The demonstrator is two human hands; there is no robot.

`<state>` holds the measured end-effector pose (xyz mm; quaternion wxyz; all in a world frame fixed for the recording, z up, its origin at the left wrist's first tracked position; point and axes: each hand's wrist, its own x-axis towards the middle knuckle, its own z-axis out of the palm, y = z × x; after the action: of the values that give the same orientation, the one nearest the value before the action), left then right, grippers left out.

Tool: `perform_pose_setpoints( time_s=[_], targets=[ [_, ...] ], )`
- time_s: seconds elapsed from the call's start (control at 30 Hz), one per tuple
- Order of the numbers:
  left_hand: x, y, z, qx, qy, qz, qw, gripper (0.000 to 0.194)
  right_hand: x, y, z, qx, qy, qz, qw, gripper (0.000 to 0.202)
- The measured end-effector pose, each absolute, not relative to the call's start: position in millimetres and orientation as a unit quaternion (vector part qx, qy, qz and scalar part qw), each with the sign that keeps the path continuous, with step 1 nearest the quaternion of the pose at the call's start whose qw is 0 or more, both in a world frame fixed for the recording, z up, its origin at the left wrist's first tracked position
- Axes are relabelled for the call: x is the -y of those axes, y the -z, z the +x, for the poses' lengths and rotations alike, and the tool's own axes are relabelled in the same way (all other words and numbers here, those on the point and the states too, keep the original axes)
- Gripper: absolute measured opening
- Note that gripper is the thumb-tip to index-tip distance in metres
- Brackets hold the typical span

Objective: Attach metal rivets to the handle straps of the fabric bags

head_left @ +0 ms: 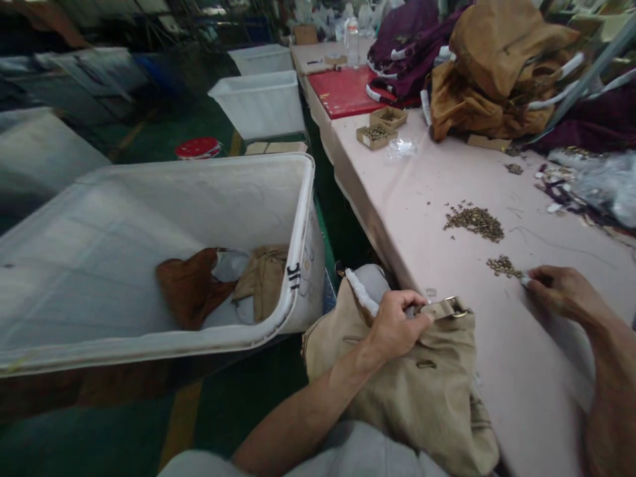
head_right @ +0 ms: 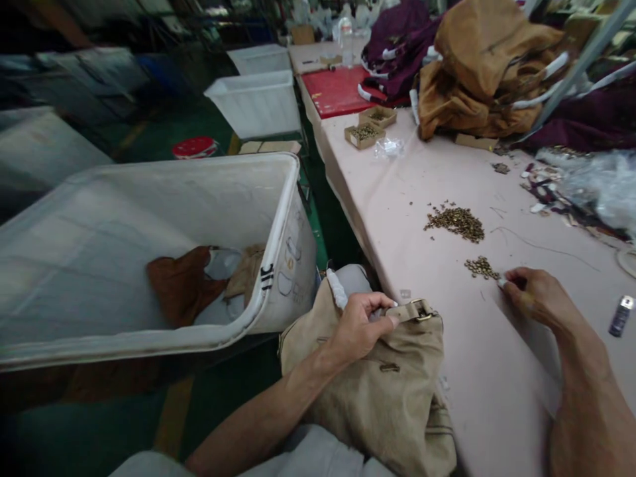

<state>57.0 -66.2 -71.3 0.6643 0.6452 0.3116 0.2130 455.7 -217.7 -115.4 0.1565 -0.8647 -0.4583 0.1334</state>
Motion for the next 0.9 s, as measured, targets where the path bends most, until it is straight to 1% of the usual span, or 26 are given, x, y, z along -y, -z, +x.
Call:
perform_pose_setpoints(
  time_s=[0.1,0.2,0.27,0.33,0.4,0.43,0.5,0.6,0.67,0.9],
  targets=[
    [67.8,72.1,54.2,-0.324,-0.218,0.652,0.650,0.022,218.8,113.3,449.1,0.473,-0.116,-0.862,0.142,0.018],
    [69.2,72.0,55.1,-0.344,-0.220,0.662,0.629,0.024,213.9,96.5,426.8,0.480,-0.097,-0.862,0.130,0.021],
    [69.7,71.4,57.7,-0.355,-0.217,0.665,0.620,0.024,206.5,76.4,399.2,0.509,-0.089,-0.842,0.159,0.022],
    [69.4,70.3,61.0,-0.361,-0.214,0.668,0.614,0.022,196.3,52.4,362.5,0.577,-0.090,-0.782,0.217,0.017],
    [68.6,68.3,64.0,-0.368,-0.208,0.674,0.605,0.020,185.3,30.4,322.3,0.668,-0.105,-0.692,0.252,0.011],
    [68.2,67.0,65.0,-0.373,-0.204,0.678,0.600,0.019,180.1,22.0,303.3,0.704,-0.108,-0.652,0.260,0.010],
    [67.6,63.8,65.8,-0.380,-0.193,0.687,0.588,0.018,171.3,12.5,271.5,0.750,-0.115,-0.607,0.238,0.011],
    [67.9,59.2,64.1,-0.386,-0.188,0.693,0.580,0.021,163.5,14.2,244.2,0.776,-0.114,-0.592,0.185,0.014],
    [68.5,57.3,62.3,-0.389,-0.190,0.693,0.577,0.024,160.8,19.9,237.4,0.784,-0.112,-0.588,0.167,0.017],
    [71.0,56.1,60.1,-0.397,-0.185,0.700,0.564,0.029,158.6,24.8,236.1,0.782,-0.123,-0.582,0.187,0.017]
  ],
)
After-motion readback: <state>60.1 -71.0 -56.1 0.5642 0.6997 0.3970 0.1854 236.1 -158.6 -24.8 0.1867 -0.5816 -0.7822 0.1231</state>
